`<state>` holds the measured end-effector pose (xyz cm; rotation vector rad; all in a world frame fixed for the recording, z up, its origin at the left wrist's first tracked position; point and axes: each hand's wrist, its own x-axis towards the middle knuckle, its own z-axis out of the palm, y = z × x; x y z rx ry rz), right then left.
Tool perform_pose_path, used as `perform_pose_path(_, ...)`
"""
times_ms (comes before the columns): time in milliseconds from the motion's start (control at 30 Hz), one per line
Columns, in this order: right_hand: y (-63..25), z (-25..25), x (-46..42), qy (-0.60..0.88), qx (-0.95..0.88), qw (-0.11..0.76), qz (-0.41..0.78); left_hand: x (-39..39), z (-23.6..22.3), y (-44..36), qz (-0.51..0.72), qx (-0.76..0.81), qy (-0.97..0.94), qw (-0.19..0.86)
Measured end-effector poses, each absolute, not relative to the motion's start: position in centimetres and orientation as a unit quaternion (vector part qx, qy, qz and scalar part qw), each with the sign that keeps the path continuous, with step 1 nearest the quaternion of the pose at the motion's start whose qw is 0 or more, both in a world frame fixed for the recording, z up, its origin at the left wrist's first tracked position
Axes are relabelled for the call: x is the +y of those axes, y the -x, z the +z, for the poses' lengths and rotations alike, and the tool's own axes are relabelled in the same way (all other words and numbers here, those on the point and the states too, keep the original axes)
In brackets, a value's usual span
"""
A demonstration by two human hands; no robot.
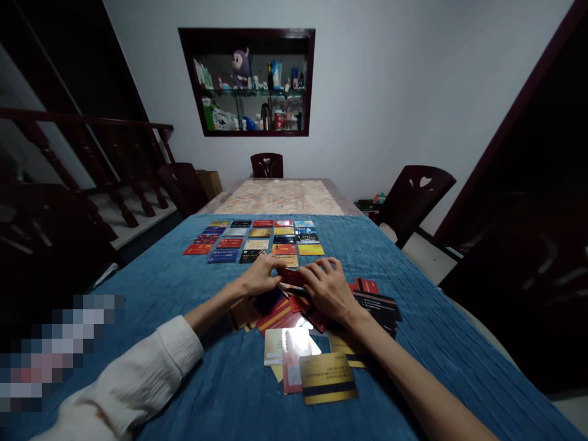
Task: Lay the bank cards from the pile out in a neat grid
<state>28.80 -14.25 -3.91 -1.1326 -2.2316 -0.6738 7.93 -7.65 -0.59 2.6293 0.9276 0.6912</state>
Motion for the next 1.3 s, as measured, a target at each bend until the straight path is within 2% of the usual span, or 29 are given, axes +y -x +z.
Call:
perform_pose_path(733,-28.3,-3.9,-14.3,0.447,-0.775,0.294,-0.335,-7.2,-0.2,-7.6,0.254,0.330,-0.898,0.140)
perform_pose_path(1300,-28.8,-3.7,-14.1,0.452,-0.779,0.284,-0.330,-8.7,-1.1,-7.1,0.220,0.298,-0.929,-0.003)
